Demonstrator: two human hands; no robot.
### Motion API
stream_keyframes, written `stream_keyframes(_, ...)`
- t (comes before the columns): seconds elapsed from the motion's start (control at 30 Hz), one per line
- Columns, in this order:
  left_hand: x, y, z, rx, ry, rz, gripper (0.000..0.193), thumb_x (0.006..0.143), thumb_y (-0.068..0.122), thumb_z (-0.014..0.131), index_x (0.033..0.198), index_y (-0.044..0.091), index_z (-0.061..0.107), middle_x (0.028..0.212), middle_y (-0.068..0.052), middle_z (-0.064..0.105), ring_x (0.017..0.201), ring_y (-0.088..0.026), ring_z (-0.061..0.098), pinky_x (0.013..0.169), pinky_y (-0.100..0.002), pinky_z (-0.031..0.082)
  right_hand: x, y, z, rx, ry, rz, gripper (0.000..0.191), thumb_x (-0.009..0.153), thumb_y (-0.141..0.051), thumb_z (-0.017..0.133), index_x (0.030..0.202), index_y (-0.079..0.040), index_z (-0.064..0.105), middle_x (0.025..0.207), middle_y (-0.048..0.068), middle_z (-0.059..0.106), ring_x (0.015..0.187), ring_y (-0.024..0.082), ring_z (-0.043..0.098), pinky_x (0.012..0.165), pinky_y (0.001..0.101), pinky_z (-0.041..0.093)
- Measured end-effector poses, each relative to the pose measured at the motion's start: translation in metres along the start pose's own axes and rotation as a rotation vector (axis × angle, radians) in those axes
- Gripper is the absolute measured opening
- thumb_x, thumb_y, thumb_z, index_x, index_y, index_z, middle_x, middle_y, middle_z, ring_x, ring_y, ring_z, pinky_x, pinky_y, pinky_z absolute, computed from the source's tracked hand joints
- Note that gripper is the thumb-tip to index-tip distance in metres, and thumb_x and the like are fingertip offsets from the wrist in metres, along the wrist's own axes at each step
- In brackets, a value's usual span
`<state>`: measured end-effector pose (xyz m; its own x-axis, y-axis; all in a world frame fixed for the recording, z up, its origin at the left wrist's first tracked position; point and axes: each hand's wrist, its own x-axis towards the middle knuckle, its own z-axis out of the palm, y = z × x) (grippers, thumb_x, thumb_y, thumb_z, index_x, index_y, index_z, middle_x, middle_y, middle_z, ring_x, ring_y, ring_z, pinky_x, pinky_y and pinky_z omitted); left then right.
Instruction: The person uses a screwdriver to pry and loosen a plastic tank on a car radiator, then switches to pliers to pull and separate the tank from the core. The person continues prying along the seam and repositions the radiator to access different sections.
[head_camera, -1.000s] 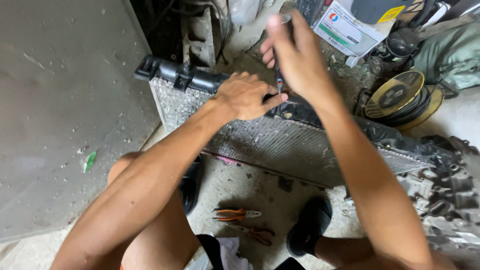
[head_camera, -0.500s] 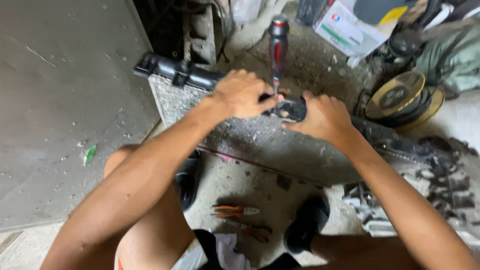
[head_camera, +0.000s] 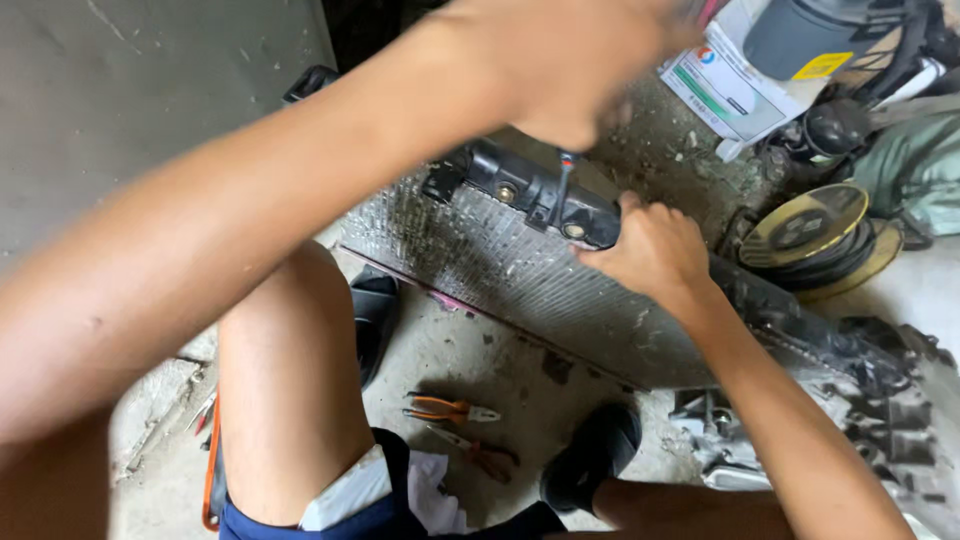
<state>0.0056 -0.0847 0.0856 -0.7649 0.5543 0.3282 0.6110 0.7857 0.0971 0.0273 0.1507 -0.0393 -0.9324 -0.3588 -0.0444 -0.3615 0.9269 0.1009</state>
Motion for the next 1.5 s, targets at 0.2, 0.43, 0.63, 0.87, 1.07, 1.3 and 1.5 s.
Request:
stream_keyframes(0.2, 0.055, 0.015, 0.046, 0.341, -0.087, 0.363, 0.053, 0.096, 0.047, 0.075, 0.133, 0.011, 0.063, 0.124, -0.017, 0.068, 0.115, -0.038, 0.061, 0.094, -0.051, 0.05, 0.002, 0.006, 0.005, -0.055, 0.04, -0.022, 0.086, 0.067, -0.067, 0.082, 0.111, 0.005, 0.066, 0.087, 0.031, 0.073, 0.084, 0.046, 0.073, 0.077, 0.053, 0.059)
stream_keyframes(0.43, 0.062, 0.009, 0.059, 0.516, -0.058, 0.475, 0.05, 0.094, 0.046, 0.075, 0.129, 0.013, 0.064, 0.121, -0.015, 0.069, 0.114, -0.037, 0.062, 0.093, -0.051, 0.05, 0.004, 0.007, 0.004, -0.031, 0.072, -0.038, 0.084, 0.067, -0.065, 0.084, 0.107, 0.006, 0.066, 0.083, 0.031, 0.072, 0.082, 0.046, 0.073, 0.074, 0.0527, 0.06)
stream_keyframes(0.63, 0.056, -0.007, 0.069, 0.591, -0.034, 0.517, 0.047, 0.092, 0.045, 0.075, 0.126, 0.014, 0.065, 0.118, -0.014, 0.069, 0.113, -0.036, 0.062, 0.092, -0.05, 0.051, 0.001, 0.008, 0.003, -0.019, 0.071, -0.026, 0.08, 0.069, -0.065, 0.084, 0.103, 0.006, 0.067, 0.083, 0.03, 0.072, 0.081, 0.046, 0.073, 0.076, 0.0535, 0.059)
stream_keyframes(0.87, 0.069, -0.002, 0.077, 0.626, -0.008, 0.521, 0.044, 0.09, 0.044, 0.075, 0.121, 0.015, 0.067, 0.115, -0.012, 0.07, 0.112, -0.034, 0.063, 0.091, -0.049, 0.051, 0.0, 0.015, 0.005, -0.041, 0.086, -0.045, 0.082, 0.07, -0.066, 0.085, 0.107, 0.006, 0.067, 0.083, 0.03, 0.072, 0.079, 0.047, 0.072, 0.074, 0.0547, 0.059)
stream_keyframes(1.07, 0.085, 0.007, 0.099, 0.663, 0.024, 0.567, 0.041, 0.088, 0.043, 0.075, 0.118, 0.016, 0.068, 0.113, -0.01, 0.07, 0.111, -0.033, 0.063, 0.091, -0.048, 0.051, -0.001, 0.025, 0.011, -0.05, 0.132, -0.09, 0.079, 0.074, -0.065, 0.084, 0.102, 0.007, 0.069, 0.081, 0.028, 0.072, 0.075, 0.046, 0.072, 0.074, 0.0529, 0.059)
stream_keyframes(1.3, 0.089, 0.023, 0.105, 0.696, 0.052, 0.572, 0.037, 0.086, 0.042, 0.075, 0.114, 0.018, 0.07, 0.11, -0.008, 0.07, 0.11, -0.032, 0.064, 0.09, -0.047, 0.051, -0.005, 0.029, 0.013, -0.003, 0.266, -0.226, 0.078, 0.077, -0.058, 0.085, 0.119, 0.006, 0.07, 0.08, 0.027, 0.071, 0.073, 0.044, 0.072, 0.071, 0.051, 0.059)
stream_keyframes(1.5, 0.067, 0.008, 0.098, 0.735, 0.067, 0.564, 0.034, 0.085, 0.042, 0.075, 0.11, 0.019, 0.071, 0.108, -0.007, 0.071, 0.109, -0.031, 0.064, 0.089, -0.047, 0.051, -0.006, 0.03, 0.011, -0.007, 0.156, -0.131, 0.081, 0.074, -0.062, 0.086, 0.108, 0.01, 0.068, 0.078, 0.027, 0.071, 0.072, 0.044, 0.072, 0.069, 0.0506, 0.059)
